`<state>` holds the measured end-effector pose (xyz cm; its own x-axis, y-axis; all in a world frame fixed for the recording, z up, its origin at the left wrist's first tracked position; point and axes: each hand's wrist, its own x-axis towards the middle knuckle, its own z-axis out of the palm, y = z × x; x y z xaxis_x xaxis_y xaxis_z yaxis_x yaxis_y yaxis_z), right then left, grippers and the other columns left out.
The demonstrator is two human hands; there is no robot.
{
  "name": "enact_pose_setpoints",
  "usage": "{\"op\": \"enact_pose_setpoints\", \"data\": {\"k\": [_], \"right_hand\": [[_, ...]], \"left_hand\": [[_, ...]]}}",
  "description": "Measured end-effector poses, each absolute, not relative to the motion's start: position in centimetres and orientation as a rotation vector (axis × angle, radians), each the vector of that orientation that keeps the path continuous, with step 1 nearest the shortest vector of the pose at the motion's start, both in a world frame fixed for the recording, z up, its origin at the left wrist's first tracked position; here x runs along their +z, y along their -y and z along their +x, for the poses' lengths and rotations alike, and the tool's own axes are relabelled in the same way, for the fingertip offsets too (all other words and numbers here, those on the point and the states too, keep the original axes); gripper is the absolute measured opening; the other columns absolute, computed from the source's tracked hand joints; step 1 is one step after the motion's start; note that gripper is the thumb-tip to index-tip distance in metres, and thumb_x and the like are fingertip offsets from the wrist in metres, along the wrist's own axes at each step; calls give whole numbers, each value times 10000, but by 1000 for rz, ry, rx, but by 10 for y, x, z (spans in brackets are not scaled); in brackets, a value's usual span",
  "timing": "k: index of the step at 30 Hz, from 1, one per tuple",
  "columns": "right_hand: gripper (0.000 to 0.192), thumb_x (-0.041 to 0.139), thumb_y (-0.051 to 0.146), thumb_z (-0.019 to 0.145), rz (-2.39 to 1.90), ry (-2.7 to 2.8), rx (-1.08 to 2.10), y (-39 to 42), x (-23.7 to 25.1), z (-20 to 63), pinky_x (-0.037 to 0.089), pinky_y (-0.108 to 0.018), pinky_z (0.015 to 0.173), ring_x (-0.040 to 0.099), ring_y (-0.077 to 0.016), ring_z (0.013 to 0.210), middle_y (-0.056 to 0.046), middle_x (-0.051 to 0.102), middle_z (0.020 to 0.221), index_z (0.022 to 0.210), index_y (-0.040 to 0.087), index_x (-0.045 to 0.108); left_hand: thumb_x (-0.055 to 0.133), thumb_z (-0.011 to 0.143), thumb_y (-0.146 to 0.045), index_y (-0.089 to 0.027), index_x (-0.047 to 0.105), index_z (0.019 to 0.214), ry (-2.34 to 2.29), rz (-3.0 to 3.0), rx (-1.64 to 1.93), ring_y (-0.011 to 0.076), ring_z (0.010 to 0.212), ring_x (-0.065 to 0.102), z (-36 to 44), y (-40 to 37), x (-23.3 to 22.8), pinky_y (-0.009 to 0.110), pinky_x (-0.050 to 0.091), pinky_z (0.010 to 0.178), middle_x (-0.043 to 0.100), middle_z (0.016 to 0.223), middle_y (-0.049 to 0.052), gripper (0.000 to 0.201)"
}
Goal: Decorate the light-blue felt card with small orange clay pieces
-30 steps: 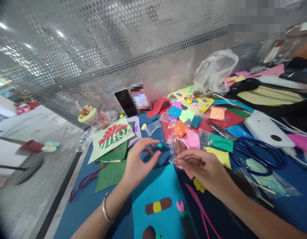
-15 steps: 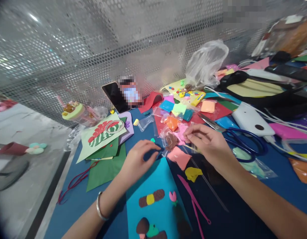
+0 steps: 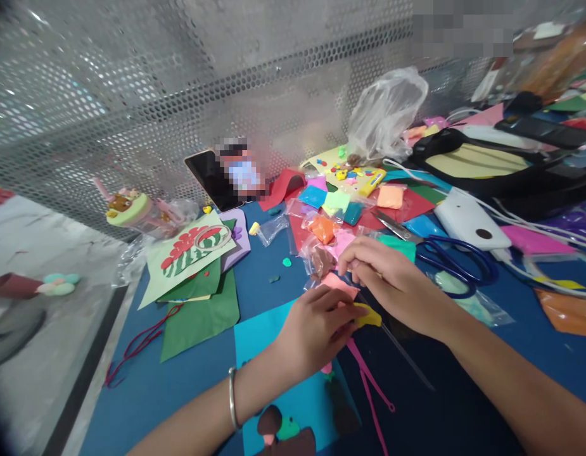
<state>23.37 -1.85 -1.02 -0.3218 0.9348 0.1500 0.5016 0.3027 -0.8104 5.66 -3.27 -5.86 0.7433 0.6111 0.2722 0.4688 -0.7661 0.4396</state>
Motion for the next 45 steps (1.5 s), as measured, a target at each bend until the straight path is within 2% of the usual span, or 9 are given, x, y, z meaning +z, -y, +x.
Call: {"op": "enact_pose_setpoints", "data": {"k": [4, 9, 12, 16, 22, 28, 32, 38, 45], "right_hand": [[212, 348, 264, 967, -1315, 1850, 887, 18, -14, 237, 372, -307, 671, 480, -150, 696, 24, 474, 774, 846, 256, 521], [135, 495, 375, 912, -1412, 1653, 840, 15, -18, 242, 379, -289, 596, 483, -133, 646, 25, 500, 843, 916, 277, 587], [194, 531, 443, 888, -1391, 1674, 803, 13, -16, 245, 399, -286, 625, 498, -139, 692, 12, 518, 912, 968, 290, 619], [202, 527, 440, 887, -1412, 1672, 681, 10, -12, 251, 405, -276, 589, 503, -142, 671, 4, 552, 886, 949, 294, 652], [160, 528, 337, 885, -1442, 1731, 304, 3, -11, 269, 451, -282, 632, 581, -177, 826, -10, 618, 937, 930, 288, 674], [200, 507, 356, 881, -1523, 1769, 108, 1, -8, 278, 434, -299, 601, 585, -173, 731, -21, 620, 902, 914, 263, 680], [211, 505, 361, 879, -1622, 1819, 129, -2, -12, 282, 445, -321, 640, 608, -212, 816, -45, 633, 951, 928, 251, 678], [217, 505, 353, 882, -1716, 1871, 189, -6, -16, 276, 458, -327, 621, 586, -184, 659, -64, 621, 1005, 978, 243, 666], [248, 481, 374, 899, -1655, 1888, 288, -6, -17, 271, 464, -345, 643, 585, -196, 684, -71, 594, 1001, 1009, 238, 657]], "left_hand": [[589, 879, -265, -223, 683, 942, -778, 2549, 559, 168, 893, 612, 58, 25, -55, 298, 488, 808, 686, 997, 8, 121], [692, 803, -196, -213, 686, 852, -895, 2112, 829, 149, 800, 627, 46, 8, -33, 278, 482, 763, 709, 833, -3, 53], [715, 784, -210, -208, 696, 845, -915, 1923, 954, 143, 794, 618, 38, 1, -20, 259, 483, 708, 692, 843, 14, 63], [701, 788, -170, -202, 687, 812, -965, 1849, 1022, 129, 816, 622, 30, -6, -15, 235, 486, 683, 688, 887, 17, 42], [667, 824, -189, -209, 669, 866, -1244, 2242, 1056, 148, 826, 620, 16, -19, -26, 272, 493, 740, 707, 871, 1, 47], [605, 864, -187, -191, 654, 832, -1367, 2418, 959, 182, 824, 603, 4, -29, -31, 313, 475, 754, 712, 866, 16, 59], [617, 851, -164, -195, 648, 835, -1410, 2522, 869, 168, 800, 604, 0, -31, -31, 287, 474, 721, 713, 851, -4, 47], [619, 847, -165, -192, 647, 843, -1563, 2663, 814, 184, 783, 596, -2, -33, -34, 300, 455, 682, 710, 823, -4, 39], [511, 913, -191, -173, 655, 905, -1731, 2839, 792, 239, 844, 591, -15, -45, -43, 361, 428, 720, 705, 884, 51, 145]]}}
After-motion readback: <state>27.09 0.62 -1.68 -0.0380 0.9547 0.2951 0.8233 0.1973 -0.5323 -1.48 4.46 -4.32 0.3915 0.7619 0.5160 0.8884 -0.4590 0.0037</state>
